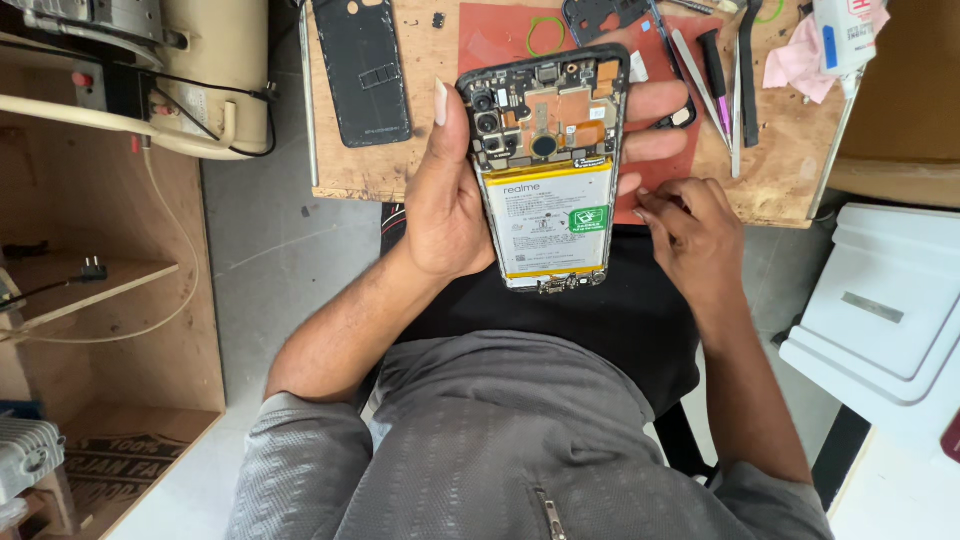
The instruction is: The person disassembles a smartphone by removing screws and prying open the back cover. They then separate the internal components from the frame and place the parts on the workbench.
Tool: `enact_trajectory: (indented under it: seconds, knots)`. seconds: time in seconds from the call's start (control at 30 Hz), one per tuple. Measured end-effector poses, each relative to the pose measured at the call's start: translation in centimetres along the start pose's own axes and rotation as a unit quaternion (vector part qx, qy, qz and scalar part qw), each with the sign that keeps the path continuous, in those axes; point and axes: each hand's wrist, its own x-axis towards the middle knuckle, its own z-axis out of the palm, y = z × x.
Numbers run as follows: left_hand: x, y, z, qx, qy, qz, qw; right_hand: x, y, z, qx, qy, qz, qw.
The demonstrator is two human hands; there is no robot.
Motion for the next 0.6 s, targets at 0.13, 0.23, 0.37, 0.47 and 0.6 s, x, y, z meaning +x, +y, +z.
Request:
enact_trajectory:
  seconds: [0.13,0.23,0.37,0.47,0.6]
  knots:
    - [-0.3,0.1,0.0,-0.008,0.001,-0.01,1.0,0.3,-0.2,0.4,-0.004,0.01,-0.003,1.0]
    - [-0.5,0.1,0.3,-0.048,0.026,-0.024,0.998,0.8,-0.6,0.6,-0.025,0.025,-0.02,0.999]
    - [-0.3,0.1,0.5,-0.033,0.001,-0.009,0.999,1.2,-1.2,1.3,-0.072,0.035,-0.047,0.996]
    - [-0.2,0.2,0.7,-0.017,-0.005,0.0,1.0,1.1,-1.2,1.7,-0.065,0.036,-0.056,0.996]
    - [-0.5,0.4,0.8,-0.026,-0.008,-0.012,1.0,0.4,-0.6,2.1,-0.083,0.039,-0.077,0.993]
